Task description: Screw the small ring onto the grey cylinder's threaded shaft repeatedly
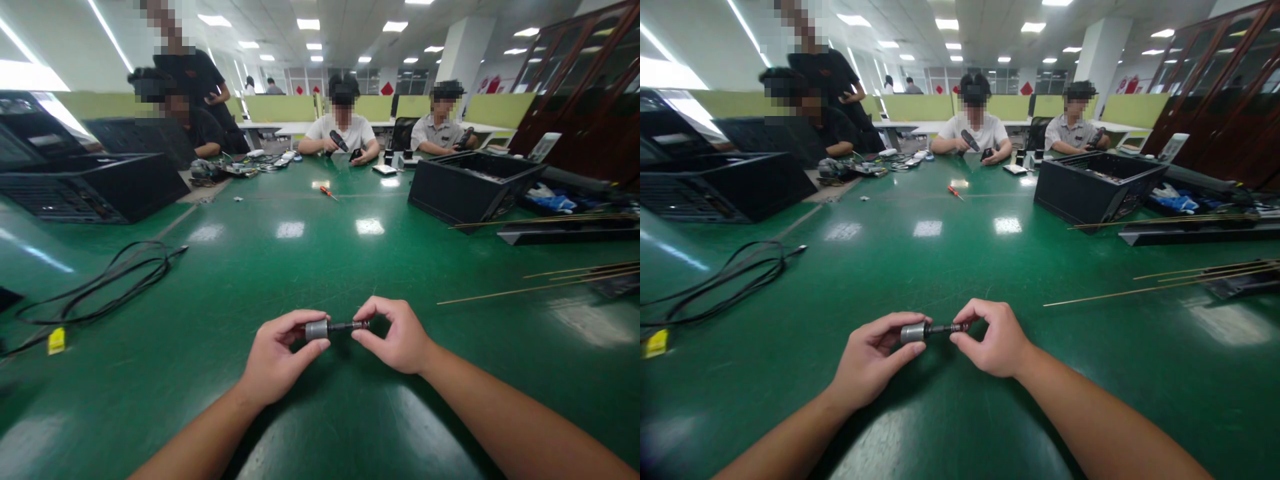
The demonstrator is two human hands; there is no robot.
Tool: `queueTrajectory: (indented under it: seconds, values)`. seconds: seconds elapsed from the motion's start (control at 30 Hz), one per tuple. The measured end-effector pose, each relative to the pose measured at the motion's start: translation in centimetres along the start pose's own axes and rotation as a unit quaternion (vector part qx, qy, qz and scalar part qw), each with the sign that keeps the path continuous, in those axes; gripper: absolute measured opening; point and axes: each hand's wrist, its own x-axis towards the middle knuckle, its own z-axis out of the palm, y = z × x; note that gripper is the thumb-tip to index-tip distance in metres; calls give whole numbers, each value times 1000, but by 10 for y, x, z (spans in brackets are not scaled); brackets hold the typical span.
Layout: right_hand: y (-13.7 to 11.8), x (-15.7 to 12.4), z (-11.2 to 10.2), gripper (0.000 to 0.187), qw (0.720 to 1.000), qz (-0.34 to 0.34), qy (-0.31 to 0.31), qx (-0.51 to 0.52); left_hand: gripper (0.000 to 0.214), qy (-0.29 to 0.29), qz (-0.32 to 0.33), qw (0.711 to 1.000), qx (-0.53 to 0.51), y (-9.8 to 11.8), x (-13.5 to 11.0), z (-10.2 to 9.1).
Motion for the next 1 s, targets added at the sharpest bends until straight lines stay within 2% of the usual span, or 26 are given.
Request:
queueTrajectory:
  seconds: [1.0]
  values:
    - [1, 0, -2, 5, 1000, 3, -3, 6, 30, -4, -11, 1000, -10, -1, 2, 1]
